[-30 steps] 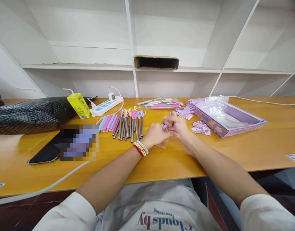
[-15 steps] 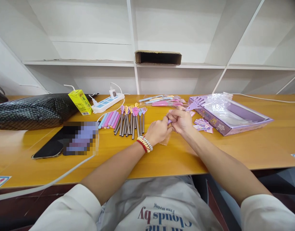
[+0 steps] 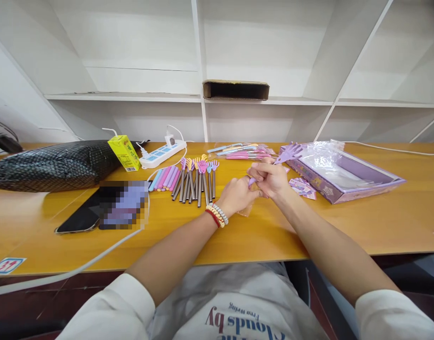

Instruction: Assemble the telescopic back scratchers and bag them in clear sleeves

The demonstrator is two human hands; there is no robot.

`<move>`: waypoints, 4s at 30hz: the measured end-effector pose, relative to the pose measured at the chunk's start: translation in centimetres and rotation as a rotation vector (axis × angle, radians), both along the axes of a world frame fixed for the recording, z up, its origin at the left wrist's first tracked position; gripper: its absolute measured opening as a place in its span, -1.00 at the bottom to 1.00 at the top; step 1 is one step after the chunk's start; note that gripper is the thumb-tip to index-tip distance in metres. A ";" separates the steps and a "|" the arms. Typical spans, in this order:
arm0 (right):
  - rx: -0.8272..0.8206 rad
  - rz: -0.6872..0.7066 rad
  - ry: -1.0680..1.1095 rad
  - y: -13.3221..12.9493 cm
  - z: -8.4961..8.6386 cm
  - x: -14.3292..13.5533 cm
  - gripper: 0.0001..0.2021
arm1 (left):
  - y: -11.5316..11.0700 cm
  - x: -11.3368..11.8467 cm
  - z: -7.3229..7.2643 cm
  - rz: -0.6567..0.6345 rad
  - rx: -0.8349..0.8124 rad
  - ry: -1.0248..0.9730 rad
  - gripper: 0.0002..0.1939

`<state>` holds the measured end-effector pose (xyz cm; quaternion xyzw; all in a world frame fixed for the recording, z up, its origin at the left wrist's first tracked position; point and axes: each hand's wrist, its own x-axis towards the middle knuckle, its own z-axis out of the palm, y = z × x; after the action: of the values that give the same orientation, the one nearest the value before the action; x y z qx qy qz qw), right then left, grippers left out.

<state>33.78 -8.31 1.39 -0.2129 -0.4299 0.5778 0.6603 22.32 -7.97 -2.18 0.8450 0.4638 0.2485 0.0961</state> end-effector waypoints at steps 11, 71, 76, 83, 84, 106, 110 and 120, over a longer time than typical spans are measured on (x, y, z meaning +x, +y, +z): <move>-0.050 -0.047 0.117 1.0 1.6 3.4 -0.36 | -0.3 -1.0 0.7 0.000 -0.048 0.089 -0.34; -0.077 -0.184 0.195 2.3 0.6 1.4 -0.68 | 1.5 -2.8 0.4 -0.050 -0.051 -0.036 -0.62; -0.103 0.002 0.127 1.5 -0.6 -1.2 -0.57 | 1.1 -2.2 0.7 -0.232 -0.113 -0.156 -0.65; -0.100 -0.083 0.133 1.5 -0.6 -1.2 -0.44 | 0.5 -1.1 0.0 -0.007 -0.060 0.001 -0.54; -0.116 -0.110 0.133 1.4 -0.5 -1.3 -0.44 | 0.3 -1.0 0.0 0.032 -0.043 0.018 -0.53; -0.131 -0.230 0.224 1.6 -0.2 -0.6 -0.44 | -0.2 -0.6 0.3 -0.091 0.119 -0.171 -0.76; -0.148 -0.201 0.220 1.6 -0.5 -1.1 -0.46 | -0.2 -0.5 0.0 -0.003 0.070 -0.085 -0.70; -0.155 -0.189 0.237 0.9 0.0 -1.7 -0.45 | 1.1 -1.2 1.3 0.024 -0.009 0.183 -0.50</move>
<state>32.13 -7.36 1.39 -0.2329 -0.2815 0.5657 0.7393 21.09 -6.89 -0.84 0.8581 0.4818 0.1692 0.0539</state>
